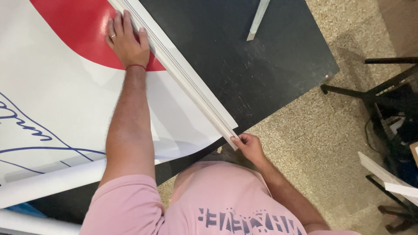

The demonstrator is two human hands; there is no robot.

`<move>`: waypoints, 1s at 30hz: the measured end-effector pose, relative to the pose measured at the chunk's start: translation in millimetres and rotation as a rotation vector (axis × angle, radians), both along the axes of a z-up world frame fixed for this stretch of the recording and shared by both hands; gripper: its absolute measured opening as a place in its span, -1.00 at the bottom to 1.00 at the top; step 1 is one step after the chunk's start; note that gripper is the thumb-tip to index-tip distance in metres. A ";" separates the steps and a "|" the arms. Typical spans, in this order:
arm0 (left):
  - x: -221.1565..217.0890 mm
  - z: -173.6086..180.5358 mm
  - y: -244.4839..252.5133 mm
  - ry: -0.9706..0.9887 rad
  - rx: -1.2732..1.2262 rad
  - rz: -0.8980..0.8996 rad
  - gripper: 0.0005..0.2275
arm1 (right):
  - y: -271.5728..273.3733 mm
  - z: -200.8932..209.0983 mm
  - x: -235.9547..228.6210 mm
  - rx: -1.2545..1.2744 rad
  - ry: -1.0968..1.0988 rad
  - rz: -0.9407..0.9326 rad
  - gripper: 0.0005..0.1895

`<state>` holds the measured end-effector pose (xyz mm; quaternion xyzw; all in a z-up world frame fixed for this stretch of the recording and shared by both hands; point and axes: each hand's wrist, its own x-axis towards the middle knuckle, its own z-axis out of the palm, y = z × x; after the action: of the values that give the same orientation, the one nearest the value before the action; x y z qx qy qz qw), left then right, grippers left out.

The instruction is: The person aligns a large printed banner on a table, trims the edges with a utility knife, and rolls the banner around a white tube. They then secure the rolled banner with tape and write on it with a marker.

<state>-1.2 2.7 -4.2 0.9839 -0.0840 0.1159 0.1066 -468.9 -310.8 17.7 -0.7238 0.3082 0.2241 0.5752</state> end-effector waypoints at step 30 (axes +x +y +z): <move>-1.1 3.9 -0.3 0.029 -0.013 0.010 -0.47 | -2.6 3.9 7.0 0.028 0.072 0.016 -0.60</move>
<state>-2.2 2.4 -0.3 0.9853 -0.0765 0.1027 0.1134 -462.0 -313.4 21.6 -0.7098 0.3197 0.2589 0.5718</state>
